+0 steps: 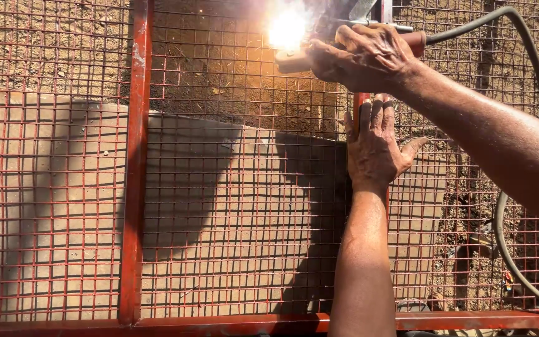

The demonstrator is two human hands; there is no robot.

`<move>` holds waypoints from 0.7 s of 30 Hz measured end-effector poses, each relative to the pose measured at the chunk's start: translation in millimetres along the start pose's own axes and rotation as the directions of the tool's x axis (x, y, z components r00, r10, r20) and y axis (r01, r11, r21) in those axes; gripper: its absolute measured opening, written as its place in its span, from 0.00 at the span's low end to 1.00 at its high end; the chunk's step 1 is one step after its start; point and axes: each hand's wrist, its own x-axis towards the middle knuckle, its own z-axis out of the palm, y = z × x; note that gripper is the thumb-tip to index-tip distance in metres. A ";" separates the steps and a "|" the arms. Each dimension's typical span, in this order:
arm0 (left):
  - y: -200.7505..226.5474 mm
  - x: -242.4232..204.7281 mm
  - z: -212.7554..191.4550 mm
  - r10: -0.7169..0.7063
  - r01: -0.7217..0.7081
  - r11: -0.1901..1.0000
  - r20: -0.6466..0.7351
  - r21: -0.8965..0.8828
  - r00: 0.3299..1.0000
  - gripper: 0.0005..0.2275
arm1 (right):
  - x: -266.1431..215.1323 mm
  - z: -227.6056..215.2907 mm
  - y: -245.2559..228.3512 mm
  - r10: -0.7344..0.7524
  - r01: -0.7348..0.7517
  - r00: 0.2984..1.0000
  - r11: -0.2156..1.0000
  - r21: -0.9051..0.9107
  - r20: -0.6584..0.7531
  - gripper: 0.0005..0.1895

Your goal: Welding a metal mesh frame using an electrode holder.

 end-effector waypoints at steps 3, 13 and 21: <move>-1.7 -1.4 15.1 -0.010 0.009 1.000 0.029 0.029 1.000 0.44 | 2.0 -11.7 -12.6 -0.016 0.016 1.000 1.000 0.001 0.019 0.35; -7.4 7.8 38.4 -0.006 -0.021 0.992 0.209 0.127 0.978 0.48 | 33.2 4.1 -27.6 -0.003 0.005 1.000 0.999 0.052 -0.030 0.36; -7.6 5.2 48.8 -0.006 -0.031 0.988 0.240 0.151 0.971 0.47 | 40.1 1.1 -34.2 0.008 -0.006 0.998 0.999 0.036 -0.065 0.34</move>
